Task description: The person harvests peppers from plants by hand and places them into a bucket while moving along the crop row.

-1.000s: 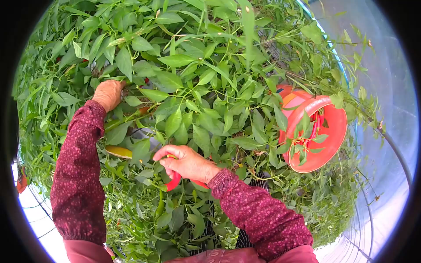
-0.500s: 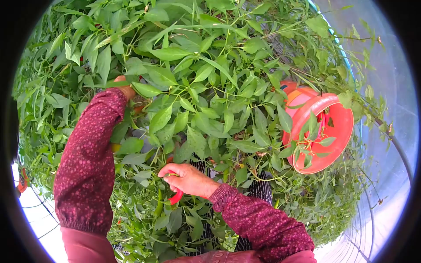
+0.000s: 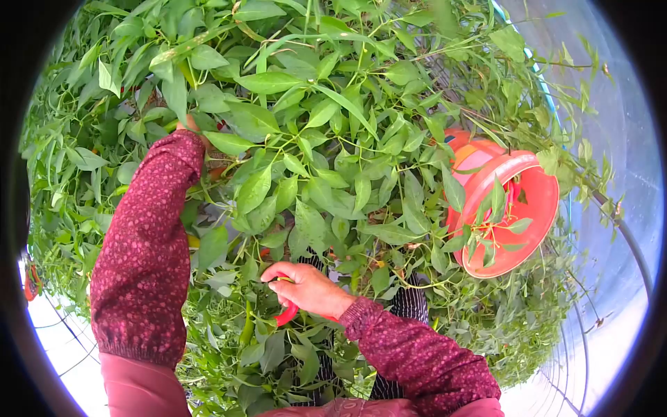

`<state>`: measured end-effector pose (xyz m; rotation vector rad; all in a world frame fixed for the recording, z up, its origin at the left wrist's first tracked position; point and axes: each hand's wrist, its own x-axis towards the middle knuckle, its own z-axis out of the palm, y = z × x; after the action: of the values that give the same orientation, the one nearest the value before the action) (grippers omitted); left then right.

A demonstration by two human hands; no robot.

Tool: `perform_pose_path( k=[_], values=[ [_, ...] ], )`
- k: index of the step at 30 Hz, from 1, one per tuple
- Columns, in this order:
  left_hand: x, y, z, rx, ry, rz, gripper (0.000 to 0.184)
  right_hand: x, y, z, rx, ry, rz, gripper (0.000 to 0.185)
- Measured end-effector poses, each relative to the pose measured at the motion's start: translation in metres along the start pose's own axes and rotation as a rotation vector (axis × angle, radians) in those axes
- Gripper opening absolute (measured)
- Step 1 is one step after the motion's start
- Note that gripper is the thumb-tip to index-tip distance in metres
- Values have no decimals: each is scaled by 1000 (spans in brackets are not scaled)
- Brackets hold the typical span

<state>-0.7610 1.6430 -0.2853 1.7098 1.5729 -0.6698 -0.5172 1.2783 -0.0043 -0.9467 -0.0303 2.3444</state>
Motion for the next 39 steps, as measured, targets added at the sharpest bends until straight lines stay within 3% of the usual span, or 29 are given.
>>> perform_pose_path(
  k=[3, 4, 8, 11, 12, 13, 15, 17, 19, 21, 23, 25, 27, 30, 32, 33, 34, 35, 36, 37, 39],
  values=[
    [-140, 159, -75, 922, -180, 118, 45, -2, 1, 0, 2, 11, -2, 19],
    [-143, 157, -79, 875, -131, 217, 40, -3, 1, 1, 24, 16, -9, 19],
    [-146, 147, -90, 678, -8, 249, 32, -7, -5, 6, 18, 6, 21, 23],
    [-171, 165, -94, 370, -84, 221, 30, -4, -1, -5, -20, 32, 10, 22],
    [-152, 148, -85, 651, -9, 594, 31, -5, -2, -10, 21, 47, 12, 20],
    [-155, 149, -86, 636, 0, 592, 31, -4, -3, -14, 54, 63, 14, 19],
    [-168, 161, -88, 172, -80, 314, 32, -3, -3, -26, 7, 93, 17, 19],
    [-172, 164, -84, 83, -99, 283, 32, -1, -9, -32, 31, 114, 13, 20],
    [-182, 175, -82, -16, -117, 92, 32, 0, -25, -34, -11, 139, 25, 20],
    [-182, 175, -81, -204, -217, 33, 33, -3, -47, -33, -8, 182, -5, 20],
    [-194, 170, -87, -594, -308, -55, 29, 3, -57, -29, -29, 173, -59, 20],
    [-211, 171, -97, -652, -122, -129, 27, 7, -68, -26, 7, 172, -122, 20],
    [-217, 161, -145, -574, -211, 50, 32, 6, -77, -20, 7, 217, -109, 21],
    [-280, 172, -193, -436, -164, 117, 41, 2, -88, 2, 66, 182, -148, 24],
    [-315, 174, -184, -504, -152, 252, 40, 2, -93, 11, 231, 127, -210, 25],
    [-331, 176, -170, -640, -209, 224, 34, 4, -98, 14, 228, 125, -221, 25],
    [-347, 178, -149, -712, -244, 250, 19, 4, -101, 16, 333, 87, -246, 29],
    [-358, 178, -123, -675, -273, 295, 15, 4, -102, 18, 442, 55, -262, 32],
    [-367, 177, -99, -374, -68, 581, 14, 4, -104, 19, 464, 73, -281, 35],
    [-376, 183, -85, -305, -136, 524, 21, 5, -101, 16, 458, 78, -281, 35],
    [-375, 187, -82, -125, -288, 607, 24, 3, -93, 7, 280, 244, -228, 28]
  ],
)
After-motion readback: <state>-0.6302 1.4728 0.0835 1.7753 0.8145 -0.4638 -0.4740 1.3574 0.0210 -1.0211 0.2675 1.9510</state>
